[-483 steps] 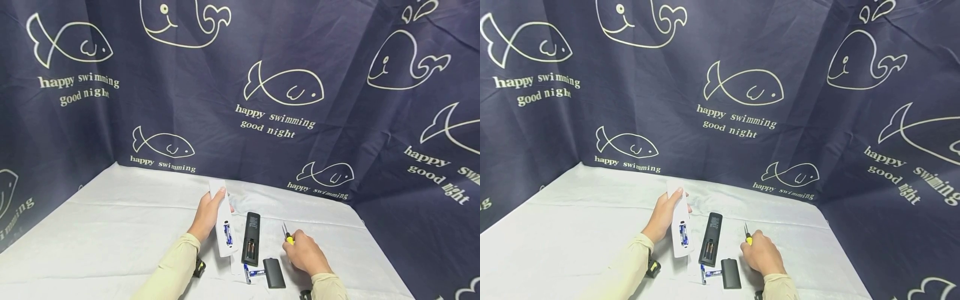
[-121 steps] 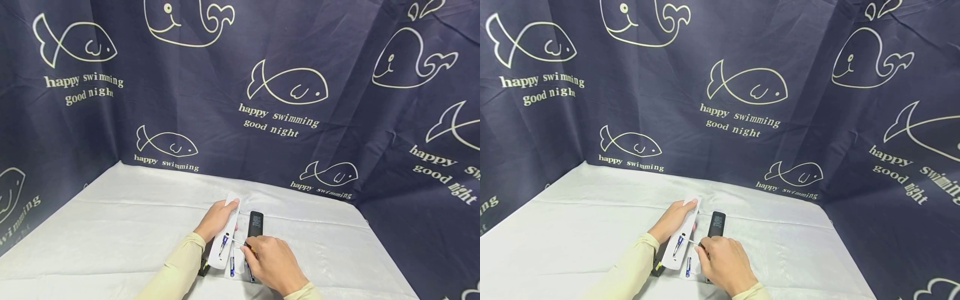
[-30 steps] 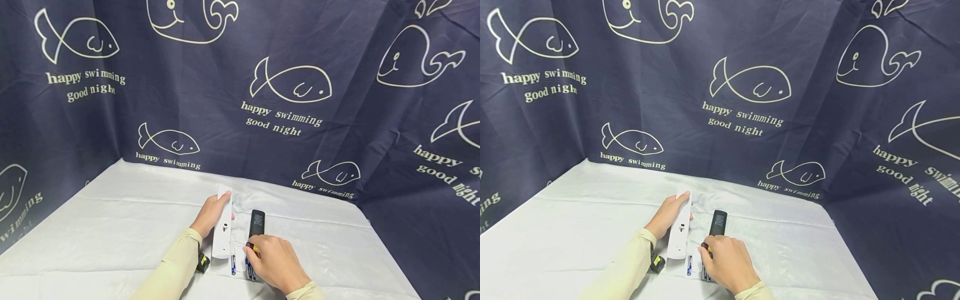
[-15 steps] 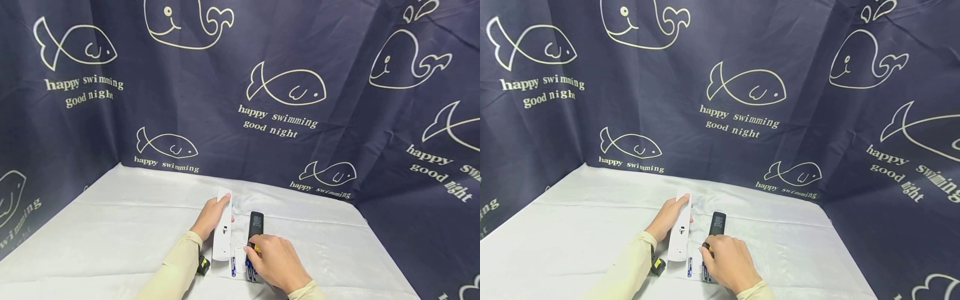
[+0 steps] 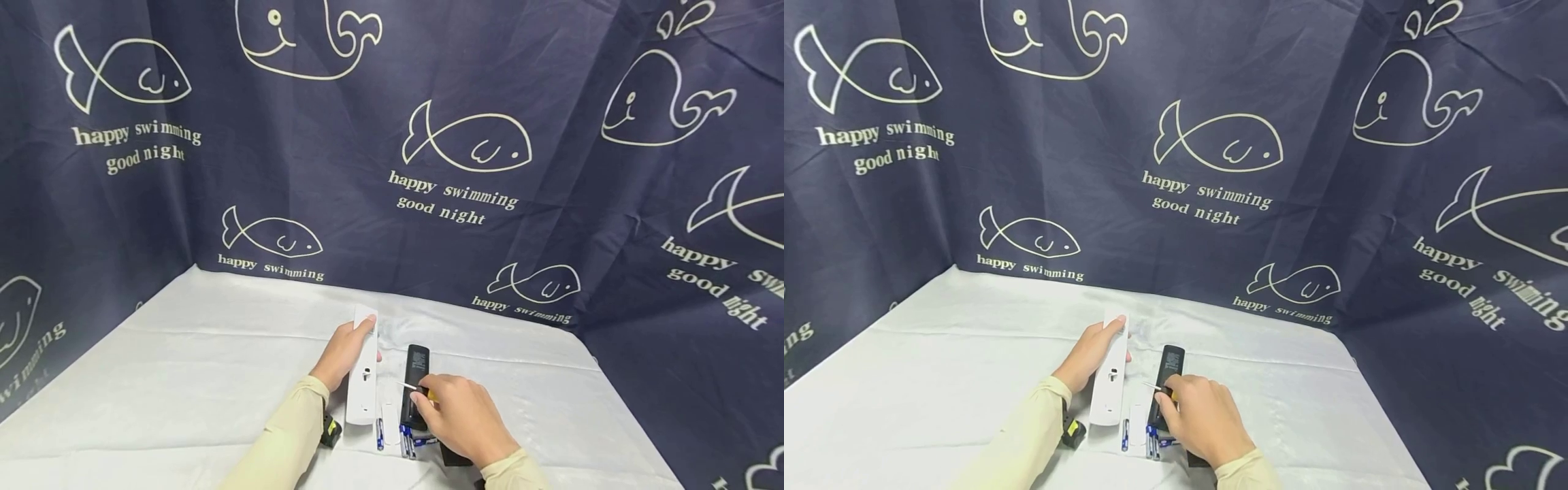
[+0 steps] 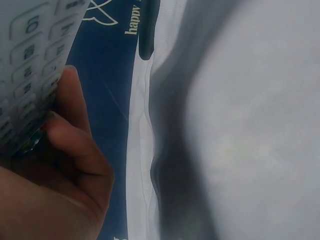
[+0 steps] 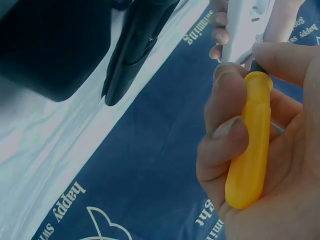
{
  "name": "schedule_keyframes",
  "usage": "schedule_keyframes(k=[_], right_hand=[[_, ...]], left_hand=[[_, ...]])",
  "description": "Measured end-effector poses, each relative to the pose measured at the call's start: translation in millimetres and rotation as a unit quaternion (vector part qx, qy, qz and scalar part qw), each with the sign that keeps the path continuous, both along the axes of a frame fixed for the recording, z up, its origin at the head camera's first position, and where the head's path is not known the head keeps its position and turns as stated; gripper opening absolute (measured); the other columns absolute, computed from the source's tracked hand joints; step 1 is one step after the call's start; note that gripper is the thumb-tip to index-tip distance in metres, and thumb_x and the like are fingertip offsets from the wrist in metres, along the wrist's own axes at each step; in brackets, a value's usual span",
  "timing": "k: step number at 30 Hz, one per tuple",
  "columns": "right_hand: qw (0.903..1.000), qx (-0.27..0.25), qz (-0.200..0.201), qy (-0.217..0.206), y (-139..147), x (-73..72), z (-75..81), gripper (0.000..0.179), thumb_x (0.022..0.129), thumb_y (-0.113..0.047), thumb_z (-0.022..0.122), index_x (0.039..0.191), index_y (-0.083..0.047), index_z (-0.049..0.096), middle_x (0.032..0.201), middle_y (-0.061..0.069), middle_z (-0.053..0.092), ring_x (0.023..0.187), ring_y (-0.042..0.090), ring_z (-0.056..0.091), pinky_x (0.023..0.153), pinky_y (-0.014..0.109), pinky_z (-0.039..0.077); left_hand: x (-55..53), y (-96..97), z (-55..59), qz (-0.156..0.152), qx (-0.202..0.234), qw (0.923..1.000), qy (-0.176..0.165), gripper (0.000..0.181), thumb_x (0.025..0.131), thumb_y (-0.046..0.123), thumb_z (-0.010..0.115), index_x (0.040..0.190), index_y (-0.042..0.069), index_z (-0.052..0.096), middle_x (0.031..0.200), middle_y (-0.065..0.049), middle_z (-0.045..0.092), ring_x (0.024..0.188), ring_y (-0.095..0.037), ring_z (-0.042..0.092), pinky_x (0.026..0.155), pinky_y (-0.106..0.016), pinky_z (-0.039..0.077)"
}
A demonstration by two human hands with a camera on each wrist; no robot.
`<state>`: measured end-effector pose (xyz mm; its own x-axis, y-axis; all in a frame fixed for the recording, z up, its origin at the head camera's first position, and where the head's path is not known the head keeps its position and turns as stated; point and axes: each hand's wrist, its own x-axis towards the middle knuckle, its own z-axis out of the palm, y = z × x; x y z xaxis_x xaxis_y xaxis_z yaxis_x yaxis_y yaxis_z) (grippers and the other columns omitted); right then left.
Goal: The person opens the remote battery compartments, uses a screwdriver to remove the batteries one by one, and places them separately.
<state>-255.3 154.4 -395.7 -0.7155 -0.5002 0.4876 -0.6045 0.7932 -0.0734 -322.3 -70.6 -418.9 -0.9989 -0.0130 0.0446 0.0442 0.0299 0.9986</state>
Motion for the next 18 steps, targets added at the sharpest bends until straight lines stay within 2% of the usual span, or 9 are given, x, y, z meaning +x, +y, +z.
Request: schedule_keyframes(k=[4, 9, 18], right_hand=[[0.9999, 0.002, -0.010, 0.002, 4, -2.8, -0.3, 0.009, 0.086, -0.028, 0.076, 0.083, -0.022, 0.070, 0.072, -0.016, 0.061, 0.059, -0.004, 0.049, 0.051, 0.028, 0.045], [0.9996, 0.011, -0.025, 0.000, 10, -7.6, 0.8, 0.014, 0.087, -0.029, 0.076, 0.079, -0.024, 0.066, 0.067, -0.019, 0.054, 0.056, -0.002, 0.045, 0.049, 0.028, 0.041], [0.9981, 0.008, -0.050, -0.034, 29, -15.4, 10.9, 0.007, 0.090, -0.031, 0.074, 0.086, -0.026, 0.070, 0.069, -0.021, 0.055, 0.057, -0.001, 0.046, 0.052, 0.029, 0.042]], left_hand=[[-0.5, -0.1, 0.2, 0.000, 0.000, 1.0000, -0.004, 0.058, 0.101, 0.057, 0.047, 0.099, 0.001, 0.062, 0.069, -0.012, 0.067, 0.055, -0.017, 0.062, 0.053, -0.031, 0.054], [-0.7, -1.1, 0.2, 0.000, 0.000, 1.0000, -0.003, 0.058, 0.101, 0.057, 0.047, 0.099, 0.000, 0.062, 0.069, -0.011, 0.067, 0.054, -0.017, 0.061, 0.053, -0.032, 0.054], [1.5, 0.2, 0.0, -0.002, 0.000, 1.0000, -0.003, 0.056, 0.102, 0.056, 0.046, 0.099, 0.002, 0.061, 0.070, -0.011, 0.067, 0.055, -0.016, 0.061, 0.053, -0.031, 0.053]])
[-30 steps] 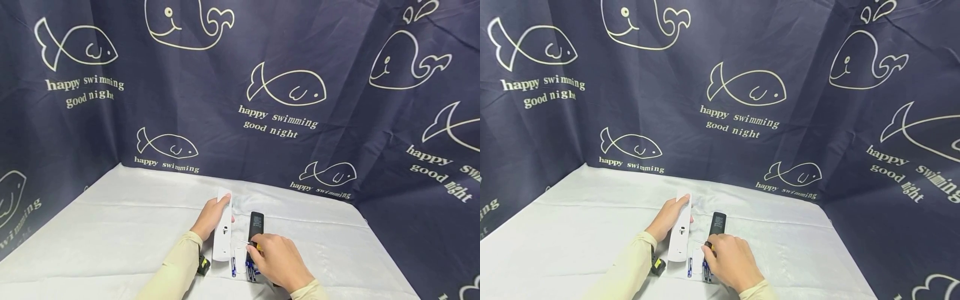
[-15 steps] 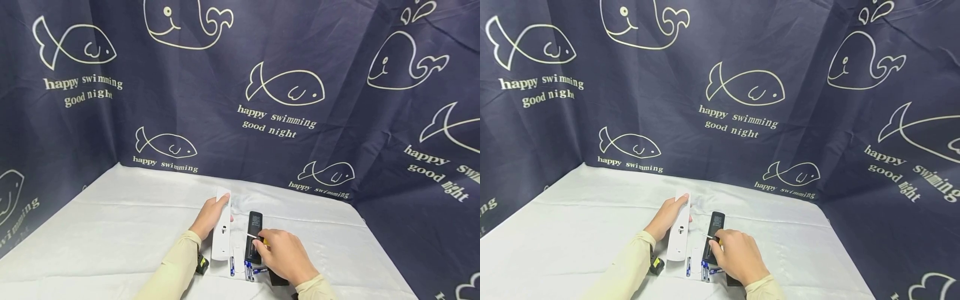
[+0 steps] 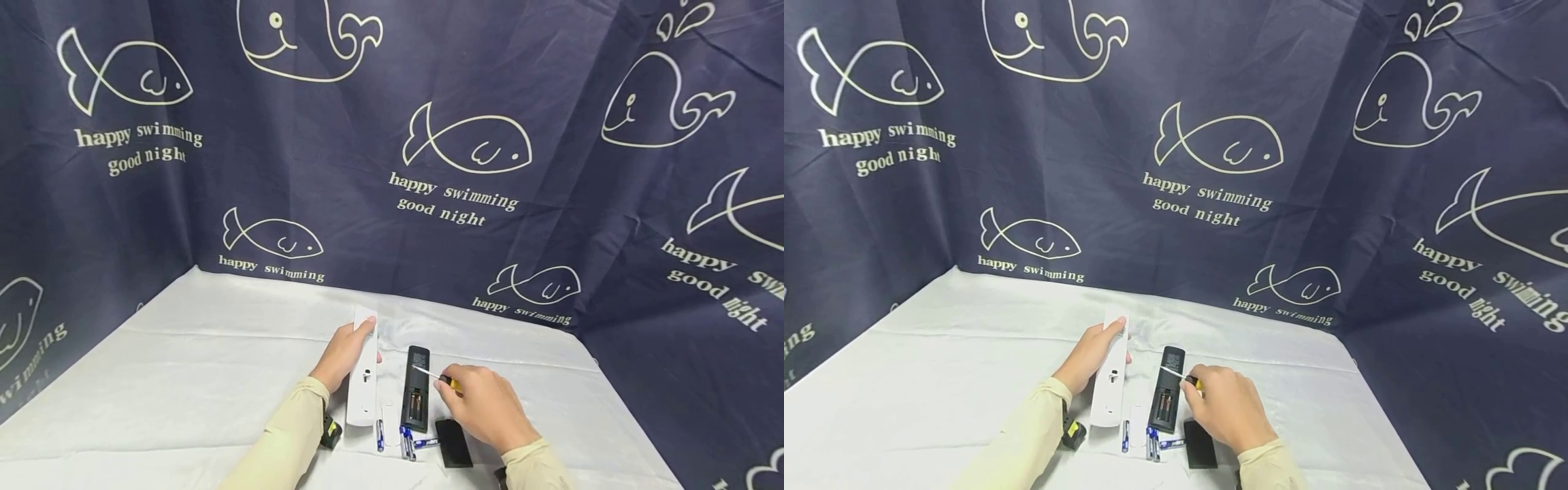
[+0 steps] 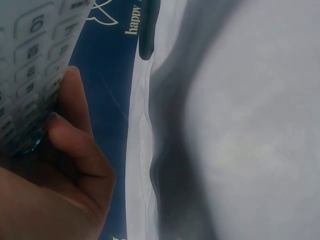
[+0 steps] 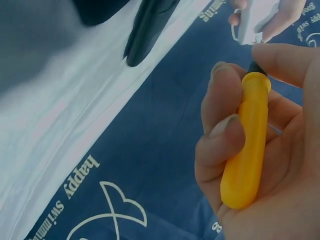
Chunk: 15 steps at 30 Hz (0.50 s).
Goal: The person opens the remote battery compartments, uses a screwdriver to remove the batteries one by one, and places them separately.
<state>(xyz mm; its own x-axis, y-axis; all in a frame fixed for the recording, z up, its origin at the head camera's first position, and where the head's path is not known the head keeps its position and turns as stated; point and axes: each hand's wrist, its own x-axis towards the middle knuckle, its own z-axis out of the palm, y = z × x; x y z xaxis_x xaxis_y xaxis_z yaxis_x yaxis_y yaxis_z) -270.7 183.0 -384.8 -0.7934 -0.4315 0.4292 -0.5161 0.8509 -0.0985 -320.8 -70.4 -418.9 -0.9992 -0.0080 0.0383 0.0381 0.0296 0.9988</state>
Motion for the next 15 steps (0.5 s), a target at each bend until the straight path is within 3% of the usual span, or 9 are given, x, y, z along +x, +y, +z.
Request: schedule_keyframes(k=[7, 15], right_hand=[[0.9995, 0.010, -0.028, -0.014, 12, -12.1, -4.3, 0.008, 0.090, -0.032, 0.074, 0.086, -0.026, 0.070, 0.065, -0.018, 0.052, 0.060, 0.006, 0.051, 0.055, 0.034, 0.045], [0.9980, 0.013, -0.051, -0.034, 23, -19.9, -13.5, 0.008, 0.089, -0.031, 0.073, 0.088, -0.024, 0.072, 0.075, -0.009, 0.066, 0.067, 0.015, 0.063, 0.059, 0.041, 0.050]], left_hand=[[0.0, -1.7, 2.1, -0.003, -0.003, 1.0000, -0.005, 0.058, 0.102, 0.056, 0.046, 0.101, 0.001, 0.061, 0.072, -0.012, 0.068, 0.057, -0.016, 0.063, 0.056, -0.030, 0.054], [-0.2, -2.0, 0.2, -0.007, 0.002, 1.0000, 0.000, 0.055, 0.102, 0.055, 0.045, 0.098, 0.002, 0.061, 0.071, -0.012, 0.068, 0.056, -0.017, 0.062, 0.055, -0.031, 0.054]])
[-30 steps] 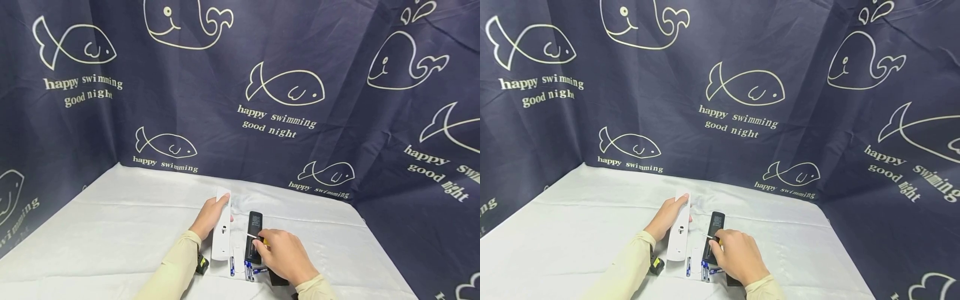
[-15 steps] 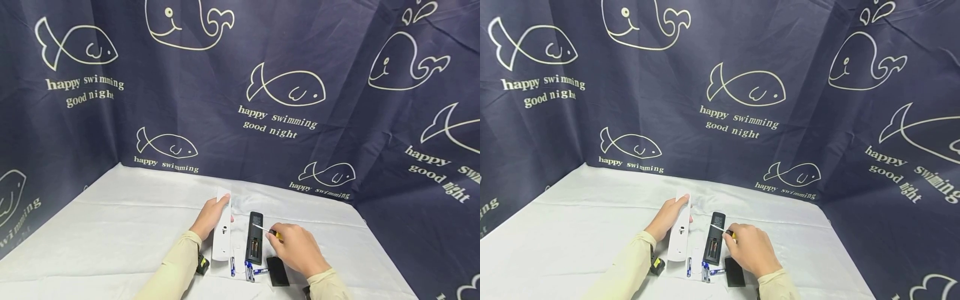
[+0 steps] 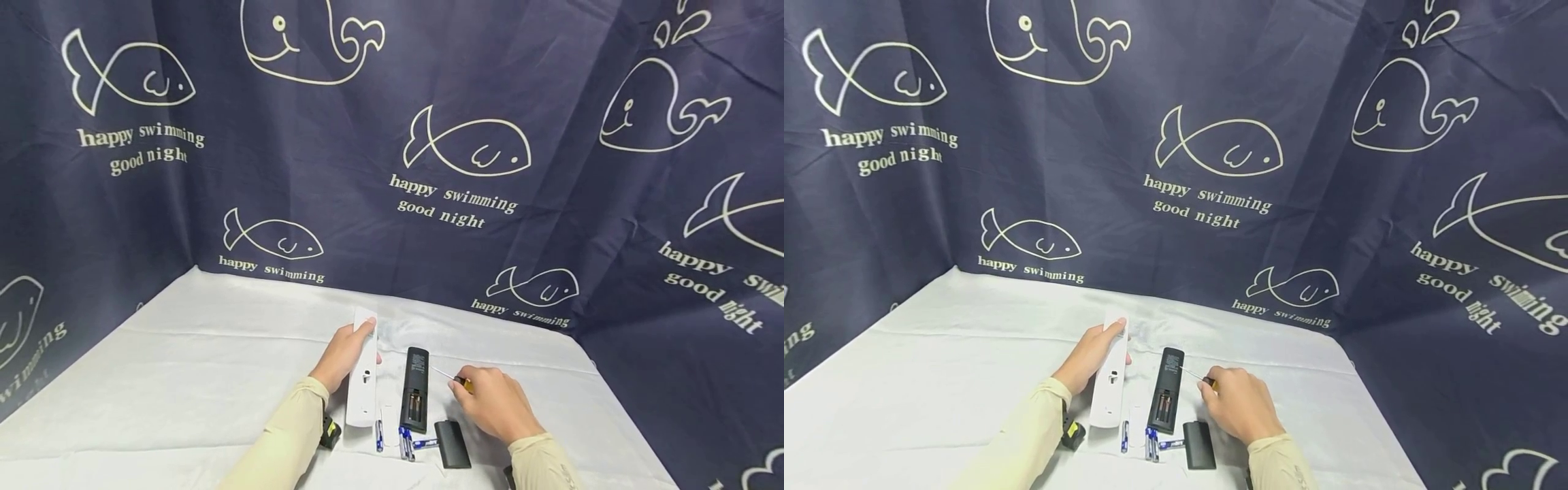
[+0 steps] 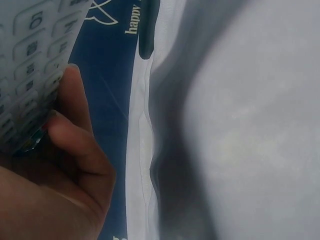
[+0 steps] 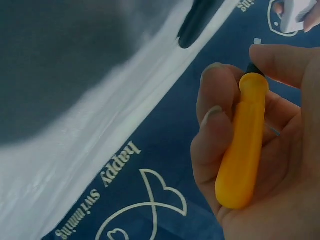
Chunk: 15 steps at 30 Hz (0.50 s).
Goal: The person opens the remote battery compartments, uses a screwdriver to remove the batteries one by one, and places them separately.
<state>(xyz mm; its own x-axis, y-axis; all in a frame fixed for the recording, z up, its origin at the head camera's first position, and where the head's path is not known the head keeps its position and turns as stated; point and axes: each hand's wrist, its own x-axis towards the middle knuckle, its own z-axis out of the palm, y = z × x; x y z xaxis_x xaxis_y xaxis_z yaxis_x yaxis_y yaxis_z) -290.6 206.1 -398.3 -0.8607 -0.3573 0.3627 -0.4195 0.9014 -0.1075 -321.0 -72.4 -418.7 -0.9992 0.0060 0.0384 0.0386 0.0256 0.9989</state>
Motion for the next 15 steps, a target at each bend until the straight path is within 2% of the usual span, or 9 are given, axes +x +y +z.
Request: schedule_keyframes(k=[4, 10, 15], right_hand=[[0.9999, -0.003, -0.011, -0.010, 6, -4.0, -4.8, 0.007, 0.090, -0.031, 0.073, 0.088, -0.024, 0.072, 0.077, -0.008, 0.068, 0.072, 0.021, 0.067, 0.062, 0.044, 0.051], [0.9994, 0.000, -0.025, -0.025, 13, -9.3, -9.8, 0.008, 0.089, -0.031, 0.072, 0.085, -0.024, 0.072, 0.077, -0.007, 0.068, 0.072, 0.022, 0.067, 0.063, 0.045, 0.052], [0.9983, 0.012, -0.037, -0.045, 16, -13.4, -10.4, 0.018, 0.087, -0.031, 0.073, 0.073, -0.024, 0.066, 0.070, -0.006, 0.064, 0.063, 0.018, 0.061, 0.060, 0.044, 0.049]], left_hand=[[0.6, -0.1, -0.2, -0.004, 0.003, 1.0000, 0.002, 0.055, 0.102, 0.055, 0.045, 0.100, 0.002, 0.060, 0.071, -0.012, 0.068, 0.056, -0.016, 0.062, 0.054, -0.031, 0.054], [2.3, -1.3, 1.1, -0.008, 0.001, 1.0000, -0.002, 0.056, 0.101, 0.055, 0.047, 0.099, 0.001, 0.060, 0.071, -0.011, 0.067, 0.055, -0.016, 0.061, 0.053, -0.030, 0.052], [2.3, -7.1, 1.6, -0.005, -0.013, 0.9999, -0.008, 0.055, 0.102, 0.055, 0.047, 0.102, 0.001, 0.061, 0.073, -0.012, 0.068, 0.059, -0.016, 0.063, 0.056, -0.030, 0.052]])
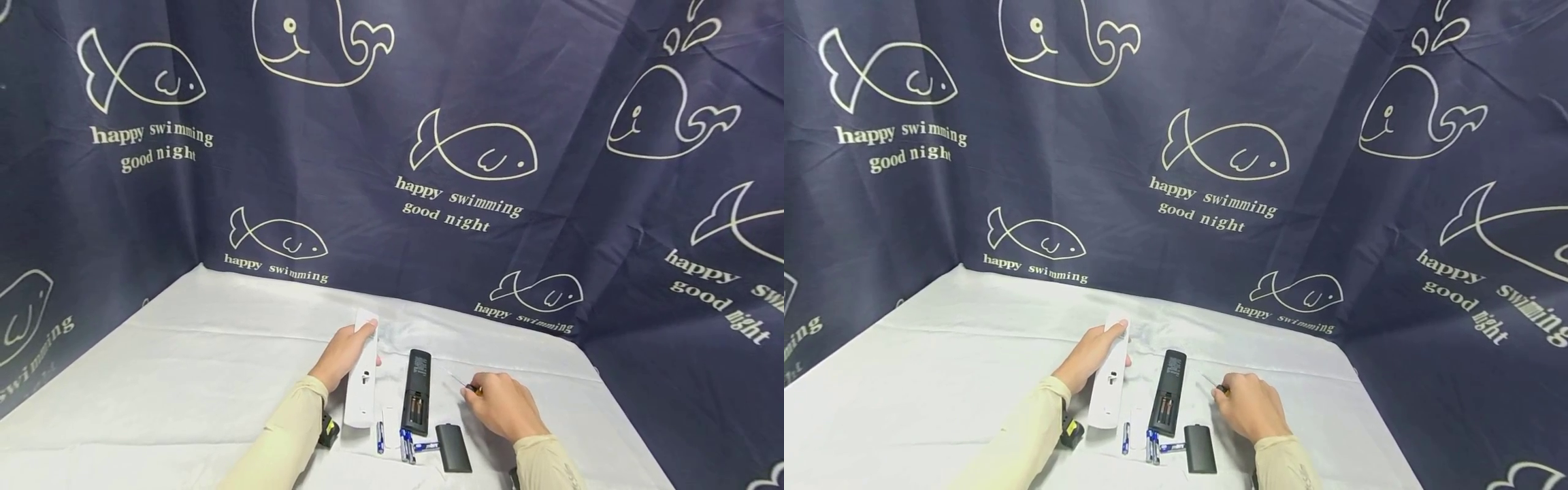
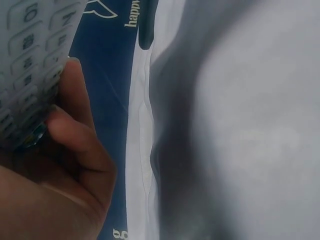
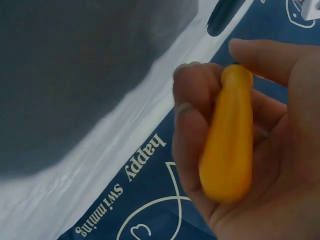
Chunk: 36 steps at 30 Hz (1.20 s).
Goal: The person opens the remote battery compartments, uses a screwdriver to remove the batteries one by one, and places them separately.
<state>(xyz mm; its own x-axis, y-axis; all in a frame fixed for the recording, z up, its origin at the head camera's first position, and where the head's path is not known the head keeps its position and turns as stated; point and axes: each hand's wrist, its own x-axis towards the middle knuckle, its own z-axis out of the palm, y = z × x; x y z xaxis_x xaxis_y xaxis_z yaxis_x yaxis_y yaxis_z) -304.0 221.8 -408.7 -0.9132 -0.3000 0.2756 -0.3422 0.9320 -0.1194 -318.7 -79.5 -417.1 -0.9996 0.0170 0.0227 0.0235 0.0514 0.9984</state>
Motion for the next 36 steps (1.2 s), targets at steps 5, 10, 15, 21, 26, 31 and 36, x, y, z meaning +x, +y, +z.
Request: schedule_keyframes(k=[5, 10, 15, 21, 26, 31, 36], right_hand=[[0.9999, 0.003, -0.001, -0.017, 0, -4.4, 0.0, 0.029, 0.086, -0.028, 0.075, 0.062, -0.025, 0.057, 0.061, -0.008, 0.055, 0.056, 0.014, 0.050, 0.055, 0.040, 0.044], [0.9996, 0.004, -0.003, -0.028, -2, -7.4, -2.8, 0.030, 0.086, -0.027, 0.075, 0.062, -0.023, 0.058, 0.060, -0.006, 0.055, 0.056, 0.014, 0.049, 0.055, 0.040, 0.044], [0.9986, 0.005, -0.013, -0.051, 1, -6.2, -8.6, 0.028, 0.087, -0.029, 0.075, 0.066, -0.018, 0.061, 0.063, -0.004, 0.056, 0.057, 0.016, 0.049, 0.056, 0.041, 0.044], [0.9975, 0.005, -0.036, -0.061, 7, -3.7, -11.6, 0.028, 0.087, -0.027, 0.075, 0.067, -0.016, 0.060, 0.061, -0.003, 0.052, 0.056, 0.016, 0.047, 0.055, 0.038, 0.041], [0.9984, 0.011, -0.033, -0.044, 6, -2.0, -7.9, 0.028, 0.086, -0.025, 0.075, 0.066, -0.015, 0.058, 0.061, -0.002, 0.052, 0.055, 0.017, 0.047, 0.053, 0.037, 0.040], [0.9977, 0.022, -0.042, -0.049, 6, 0.9, -9.2, 0.027, 0.086, -0.027, 0.076, 0.067, -0.016, 0.059, 0.065, -0.001, 0.056, 0.057, 0.018, 0.047, 0.054, 0.040, 0.042], [0.9978, 0.025, -0.046, -0.042, 8, 7.6, -11.5, 0.023, 0.085, -0.028, 0.076, 0.070, -0.017, 0.063, 0.071, 0.000, 0.062, 0.059, 0.018, 0.050, 0.054, 0.044, 0.045]], left_hand=[[-1.8, -5.4, -0.3, 0.006, -0.005, 0.9999, -0.008, 0.056, 0.102, 0.054, 0.047, 0.105, 0.000, 0.061, 0.074, -0.012, 0.069, 0.061, -0.017, 0.064, 0.057, -0.029, 0.053], [-1.9, -7.8, -1.8, 0.006, -0.001, 0.9999, -0.010, 0.053, 0.102, 0.053, 0.047, 0.102, 0.001, 0.060, 0.073, -0.012, 0.068, 0.058, -0.016, 0.063, 0.055, -0.029, 0.053], [-1.1, -6.3, -5.6, -0.009, -0.004, 0.9998, -0.015, 0.055, 0.103, 0.053, 0.046, 0.103, 0.000, 0.059, 0.073, -0.012, 0.068, 0.057, -0.016, 0.063, 0.056, -0.030, 0.054], [-4.1, -2.5, -5.2, -0.035, -0.021, 0.9990, -0.015, 0.060, 0.104, 0.053, 0.043, 0.113, -0.004, 0.060, 0.075, -0.011, 0.071, 0.062, -0.017, 0.067, 0.061, -0.030, 0.055], [-4.6, -4.4, -4.9, -0.026, -0.017, 0.9994, -0.013, 0.059, 0.104, 0.051, 0.043, 0.118, -0.004, 0.060, 0.077, -0.011, 0.072, 0.067, -0.018, 0.069, 0.064, -0.030, 0.056], [-4.6, -5.7, -9.1, -0.032, -0.020, 0.9992, -0.012, 0.060, 0.104, 0.051, 0.044, 0.120, -0.005, 0.061, 0.077, -0.010, 0.072, 0.068, -0.019, 0.070, 0.066, -0.031, 0.056], [-5.8, -5.2, -10.3, -0.036, -0.029, 0.9989, -0.012, 0.055, 0.104, 0.048, 0.046, 0.117, -0.003, 0.062, 0.076, -0.010, 0.073, 0.068, -0.021, 0.071, 0.066, -0.031, 0.055]])
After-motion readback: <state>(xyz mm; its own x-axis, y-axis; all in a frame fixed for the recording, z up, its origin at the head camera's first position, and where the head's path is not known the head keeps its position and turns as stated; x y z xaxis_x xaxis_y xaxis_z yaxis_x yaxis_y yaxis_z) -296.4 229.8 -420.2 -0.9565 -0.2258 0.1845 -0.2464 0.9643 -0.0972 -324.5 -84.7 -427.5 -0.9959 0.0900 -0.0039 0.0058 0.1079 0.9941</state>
